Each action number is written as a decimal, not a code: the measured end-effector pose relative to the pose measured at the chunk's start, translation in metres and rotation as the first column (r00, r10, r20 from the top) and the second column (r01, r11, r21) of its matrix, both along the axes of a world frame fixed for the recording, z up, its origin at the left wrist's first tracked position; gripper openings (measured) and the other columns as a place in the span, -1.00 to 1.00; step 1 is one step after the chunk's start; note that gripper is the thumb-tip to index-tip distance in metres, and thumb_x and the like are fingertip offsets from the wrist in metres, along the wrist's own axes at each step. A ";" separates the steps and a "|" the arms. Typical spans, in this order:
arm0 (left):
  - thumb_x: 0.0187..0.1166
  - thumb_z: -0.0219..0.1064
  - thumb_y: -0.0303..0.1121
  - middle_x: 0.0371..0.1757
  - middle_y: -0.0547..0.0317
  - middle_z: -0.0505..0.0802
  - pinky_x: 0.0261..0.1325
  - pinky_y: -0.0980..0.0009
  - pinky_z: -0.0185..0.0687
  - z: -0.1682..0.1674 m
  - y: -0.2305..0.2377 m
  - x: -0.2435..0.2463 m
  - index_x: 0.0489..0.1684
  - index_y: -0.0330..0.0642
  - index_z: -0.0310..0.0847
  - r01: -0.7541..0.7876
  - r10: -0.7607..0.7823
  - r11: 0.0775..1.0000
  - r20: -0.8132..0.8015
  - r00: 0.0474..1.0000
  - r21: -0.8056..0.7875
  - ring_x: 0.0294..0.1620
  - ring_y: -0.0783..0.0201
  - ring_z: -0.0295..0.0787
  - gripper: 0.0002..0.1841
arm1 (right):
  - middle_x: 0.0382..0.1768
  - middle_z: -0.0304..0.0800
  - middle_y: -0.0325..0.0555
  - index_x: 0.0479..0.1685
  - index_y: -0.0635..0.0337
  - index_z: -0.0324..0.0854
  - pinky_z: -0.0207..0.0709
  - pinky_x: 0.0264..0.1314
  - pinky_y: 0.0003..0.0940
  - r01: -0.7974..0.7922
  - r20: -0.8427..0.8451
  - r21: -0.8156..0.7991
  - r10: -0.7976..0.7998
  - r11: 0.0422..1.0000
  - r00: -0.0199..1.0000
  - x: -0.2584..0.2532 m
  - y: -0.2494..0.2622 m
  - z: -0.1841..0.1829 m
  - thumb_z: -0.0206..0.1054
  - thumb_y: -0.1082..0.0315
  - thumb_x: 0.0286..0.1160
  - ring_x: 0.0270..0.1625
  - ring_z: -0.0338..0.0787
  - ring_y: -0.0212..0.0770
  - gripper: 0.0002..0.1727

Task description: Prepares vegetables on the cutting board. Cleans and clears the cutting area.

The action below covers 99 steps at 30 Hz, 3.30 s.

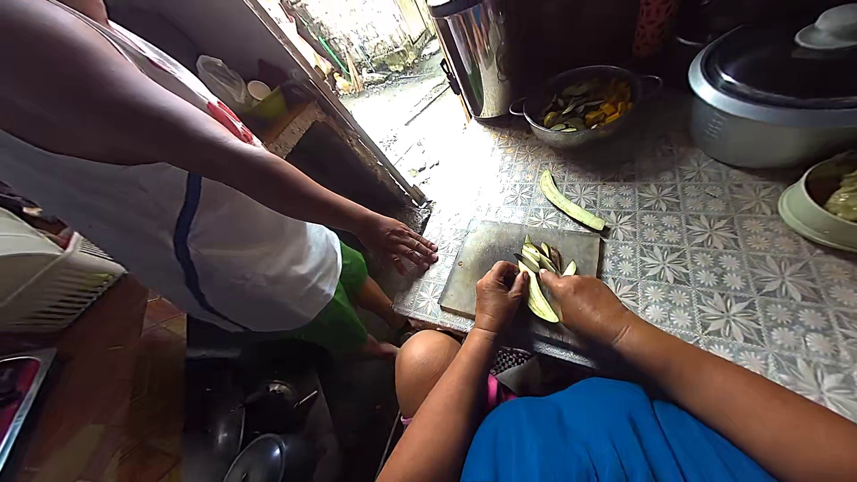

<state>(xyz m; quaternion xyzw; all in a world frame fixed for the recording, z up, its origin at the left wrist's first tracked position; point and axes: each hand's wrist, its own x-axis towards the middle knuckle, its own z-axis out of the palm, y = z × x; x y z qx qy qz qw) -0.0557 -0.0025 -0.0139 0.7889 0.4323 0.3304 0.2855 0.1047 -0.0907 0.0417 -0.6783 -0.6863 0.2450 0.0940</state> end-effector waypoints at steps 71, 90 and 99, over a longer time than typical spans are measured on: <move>0.37 0.51 -0.36 -0.48 0.13 0.83 -0.30 0.51 0.72 0.004 -0.011 -0.005 -0.13 -0.38 0.74 0.053 -0.053 0.998 -0.011 0.999 -0.019 -0.50 0.40 0.76 -0.74 | -0.63 0.71 0.05 0.26 0.36 0.77 0.56 -0.66 -0.13 -0.038 0.167 0.543 -0.064 0.839 0.984 -0.014 -0.004 -0.045 0.29 0.53 0.26 -0.68 0.72 0.02 -0.51; 0.43 0.46 -0.36 -0.44 0.14 0.84 -0.31 0.56 0.70 -0.003 -0.013 0.003 -0.16 -0.35 0.78 -0.006 0.005 0.997 0.014 1.000 0.081 -0.48 0.45 0.75 -0.79 | -0.69 0.65 -0.07 0.23 0.32 0.81 0.42 -0.74 -0.23 -0.056 0.141 0.624 -0.042 0.779 0.989 0.001 -0.030 -0.036 0.19 0.49 0.25 -0.74 0.63 -0.09 -0.50; 0.42 0.48 -0.35 -0.39 0.12 0.86 -0.22 0.55 0.74 -0.003 -0.011 0.001 -0.17 -0.35 0.79 0.018 -0.019 0.998 0.011 1.000 0.056 -0.42 0.43 0.79 -0.79 | -0.62 0.73 0.04 0.25 0.37 0.77 0.56 -0.68 -0.12 -0.045 0.170 0.520 -0.052 0.853 0.984 -0.011 -0.015 -0.035 0.28 0.54 0.27 -0.68 0.72 0.01 -0.52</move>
